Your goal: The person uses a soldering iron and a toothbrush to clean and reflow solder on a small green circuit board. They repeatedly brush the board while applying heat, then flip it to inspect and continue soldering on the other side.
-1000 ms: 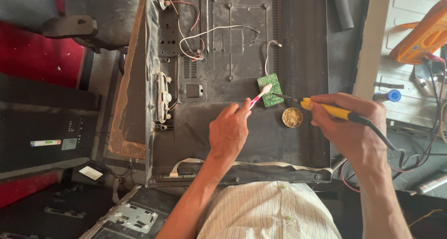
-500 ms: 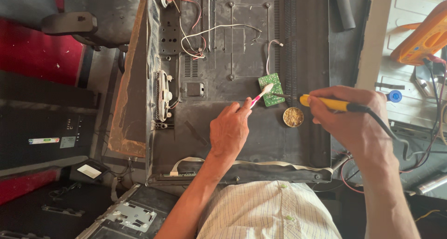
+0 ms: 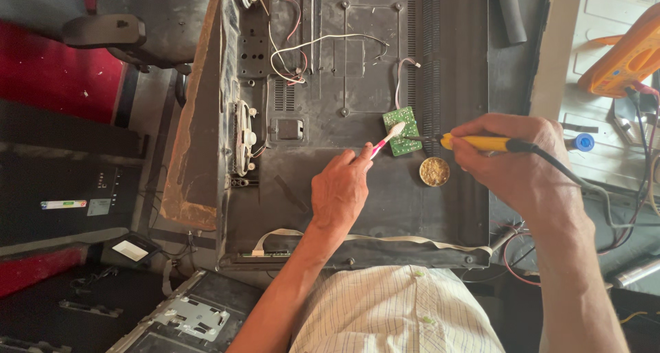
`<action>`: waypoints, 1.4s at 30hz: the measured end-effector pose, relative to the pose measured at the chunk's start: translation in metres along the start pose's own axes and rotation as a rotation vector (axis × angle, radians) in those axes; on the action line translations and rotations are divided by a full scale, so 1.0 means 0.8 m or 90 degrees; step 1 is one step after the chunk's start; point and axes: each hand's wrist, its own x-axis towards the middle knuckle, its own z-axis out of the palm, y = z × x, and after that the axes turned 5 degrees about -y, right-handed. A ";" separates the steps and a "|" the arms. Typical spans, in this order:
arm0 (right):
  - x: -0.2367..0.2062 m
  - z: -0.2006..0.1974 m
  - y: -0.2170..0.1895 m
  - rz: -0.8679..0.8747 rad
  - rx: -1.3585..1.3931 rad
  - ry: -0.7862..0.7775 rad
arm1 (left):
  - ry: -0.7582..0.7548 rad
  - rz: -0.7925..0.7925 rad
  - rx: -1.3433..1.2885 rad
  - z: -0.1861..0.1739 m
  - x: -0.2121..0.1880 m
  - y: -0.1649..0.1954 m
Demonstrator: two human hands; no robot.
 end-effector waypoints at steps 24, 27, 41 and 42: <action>-0.025 0.010 0.010 -0.036 0.028 0.058 | 0.021 0.003 -0.017 0.000 -0.004 -0.002; -0.026 0.010 0.012 -0.034 0.044 0.054 | 0.024 0.013 -0.011 0.002 -0.006 -0.002; -0.037 0.011 0.022 -0.010 0.102 0.108 | -0.085 0.072 0.078 -0.031 -0.012 0.004; -0.037 0.010 0.022 -0.001 0.102 0.110 | -0.071 0.071 0.071 -0.032 -0.011 0.007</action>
